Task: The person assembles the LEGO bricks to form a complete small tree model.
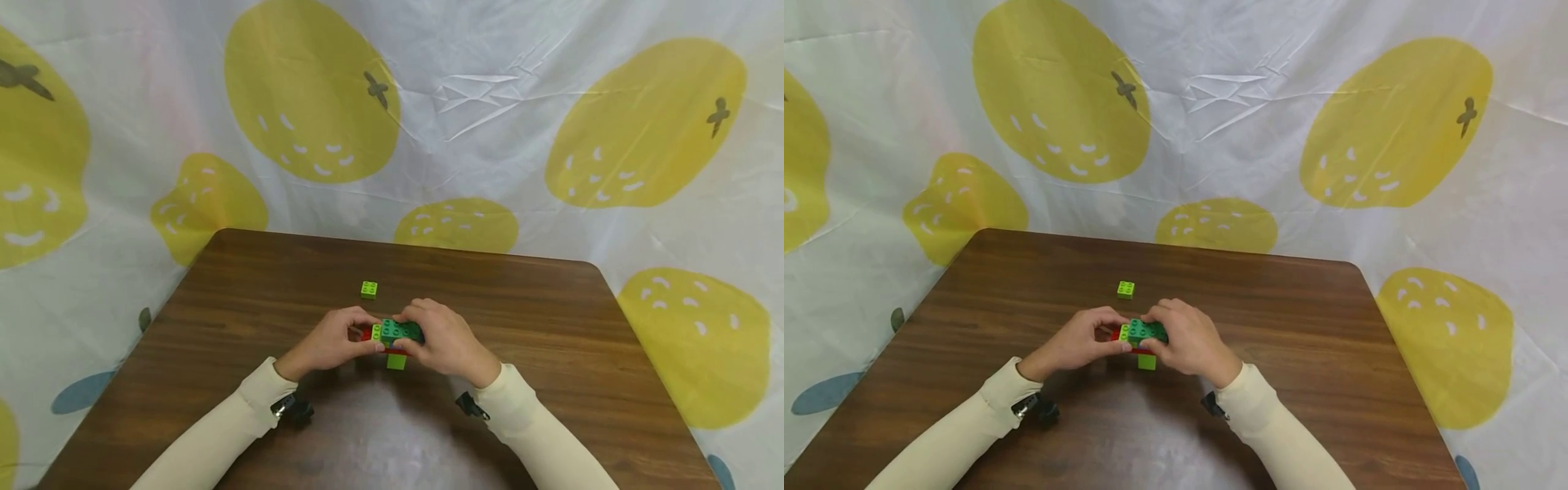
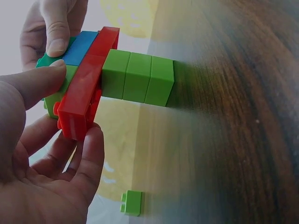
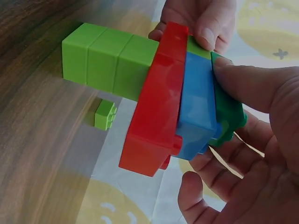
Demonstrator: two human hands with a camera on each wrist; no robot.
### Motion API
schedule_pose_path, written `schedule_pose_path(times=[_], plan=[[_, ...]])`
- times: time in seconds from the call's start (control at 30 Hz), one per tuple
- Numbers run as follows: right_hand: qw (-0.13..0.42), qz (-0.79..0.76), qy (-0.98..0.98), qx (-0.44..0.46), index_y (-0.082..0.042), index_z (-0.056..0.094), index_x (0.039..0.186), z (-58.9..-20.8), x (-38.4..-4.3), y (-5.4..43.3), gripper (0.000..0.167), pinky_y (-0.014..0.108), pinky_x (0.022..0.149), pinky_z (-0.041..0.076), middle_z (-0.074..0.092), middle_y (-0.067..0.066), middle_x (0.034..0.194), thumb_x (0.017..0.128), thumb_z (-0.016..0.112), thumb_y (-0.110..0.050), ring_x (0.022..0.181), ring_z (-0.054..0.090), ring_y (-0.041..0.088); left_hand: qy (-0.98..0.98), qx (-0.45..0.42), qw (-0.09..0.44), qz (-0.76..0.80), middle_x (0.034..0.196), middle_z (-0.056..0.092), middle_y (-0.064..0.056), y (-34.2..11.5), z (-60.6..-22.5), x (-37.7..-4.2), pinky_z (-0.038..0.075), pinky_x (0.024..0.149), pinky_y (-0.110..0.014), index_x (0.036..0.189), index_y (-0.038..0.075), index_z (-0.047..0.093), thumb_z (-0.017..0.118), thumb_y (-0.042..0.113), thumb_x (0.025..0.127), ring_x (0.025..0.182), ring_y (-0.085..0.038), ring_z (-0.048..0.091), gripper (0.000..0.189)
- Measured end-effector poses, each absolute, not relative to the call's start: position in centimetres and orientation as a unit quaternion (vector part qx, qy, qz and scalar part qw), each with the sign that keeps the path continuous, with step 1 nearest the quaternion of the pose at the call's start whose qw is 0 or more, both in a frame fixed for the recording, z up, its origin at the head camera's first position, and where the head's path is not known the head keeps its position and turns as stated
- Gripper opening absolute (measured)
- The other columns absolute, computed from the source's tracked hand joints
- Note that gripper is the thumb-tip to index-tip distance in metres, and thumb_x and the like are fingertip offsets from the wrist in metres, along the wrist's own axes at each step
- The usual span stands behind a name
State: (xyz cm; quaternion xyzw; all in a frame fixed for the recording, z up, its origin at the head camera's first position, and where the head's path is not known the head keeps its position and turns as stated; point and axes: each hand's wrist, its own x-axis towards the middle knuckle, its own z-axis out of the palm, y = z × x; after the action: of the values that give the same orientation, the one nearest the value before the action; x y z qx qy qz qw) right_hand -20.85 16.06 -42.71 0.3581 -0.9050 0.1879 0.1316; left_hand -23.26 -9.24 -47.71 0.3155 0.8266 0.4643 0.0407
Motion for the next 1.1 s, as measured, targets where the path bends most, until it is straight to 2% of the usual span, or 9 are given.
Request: schedule_pose_path(times=[0.17, 0.5, 0.77, 1.0, 1.1], plan=[[0.133, 0.186, -0.906, 0.357, -0.014, 0.076, 0.113, -42.6, -20.9, 15.9, 0.035, 0.030, 0.071, 0.053, 0.070, -0.004, 0.099, 0.088, 0.088, -0.035, 0.084, 0.061, 0.010, 0.831, 0.314, 0.039, 0.457, 0.113, 0.072, -0.004, -9.3, -47.6, -23.4, 0.062, 0.085, -0.027, 0.125, 0.010, 0.075, 0.085, 0.028, 0.092, 0.099, -0.013, 0.070, 0.039], [0.101, 0.185, -0.915, 0.345, -0.016, 0.076, 0.113, -42.4, -21.1, 15.4, 0.033, 0.032, 0.074, 0.055, 0.071, -0.006, 0.101, 0.089, 0.088, -0.034, 0.086, 0.063, 0.011, 0.833, 0.313, 0.036, 0.456, 0.114, 0.072, -0.005, -9.8, -47.9, -23.4, 0.062, 0.086, -0.028, 0.124, 0.009, 0.075, 0.084, 0.029, 0.093, 0.101, -0.016, 0.071, 0.038], [0.110, 0.214, -0.911, 0.335, -0.017, 0.074, 0.121, -43.9, -20.6, 16.1, 0.037, 0.034, 0.081, 0.056, 0.071, -0.005, 0.109, 0.092, 0.085, -0.036, 0.092, 0.062, 0.010, 0.829, 0.320, 0.038, 0.458, 0.114, 0.072, -0.007, -9.4, -47.8, -23.0, 0.062, 0.085, -0.028, 0.124, 0.008, 0.075, 0.084, 0.029, 0.093, 0.100, -0.016, 0.071, 0.039], [0.101, 0.292, -0.879, 0.363, -0.021, 0.070, 0.130, -45.3, -20.9, 17.3, 0.038, 0.028, 0.078, 0.056, 0.071, -0.007, 0.117, 0.097, 0.079, -0.036, 0.090, 0.062, 0.003, 0.830, 0.316, 0.049, 0.457, 0.115, 0.071, -0.009, -9.2, -48.0, -22.9, 0.063, 0.085, -0.029, 0.125, 0.006, 0.074, 0.085, 0.030, 0.092, 0.098, -0.015, 0.070, 0.042], [0.086, 0.331, -0.868, 0.360, -0.020, 0.068, 0.134, -45.7, -21.0, 17.8, 0.040, 0.026, 0.074, 0.057, 0.072, -0.006, 0.121, 0.098, 0.077, -0.036, 0.087, 0.064, 0.005, 0.833, 0.310, 0.054, 0.455, 0.115, 0.071, -0.007, -9.2, -47.9, -23.0, 0.063, 0.085, -0.029, 0.126, 0.007, 0.074, 0.085, 0.030, 0.092, 0.098, -0.014, 0.070, 0.043]])
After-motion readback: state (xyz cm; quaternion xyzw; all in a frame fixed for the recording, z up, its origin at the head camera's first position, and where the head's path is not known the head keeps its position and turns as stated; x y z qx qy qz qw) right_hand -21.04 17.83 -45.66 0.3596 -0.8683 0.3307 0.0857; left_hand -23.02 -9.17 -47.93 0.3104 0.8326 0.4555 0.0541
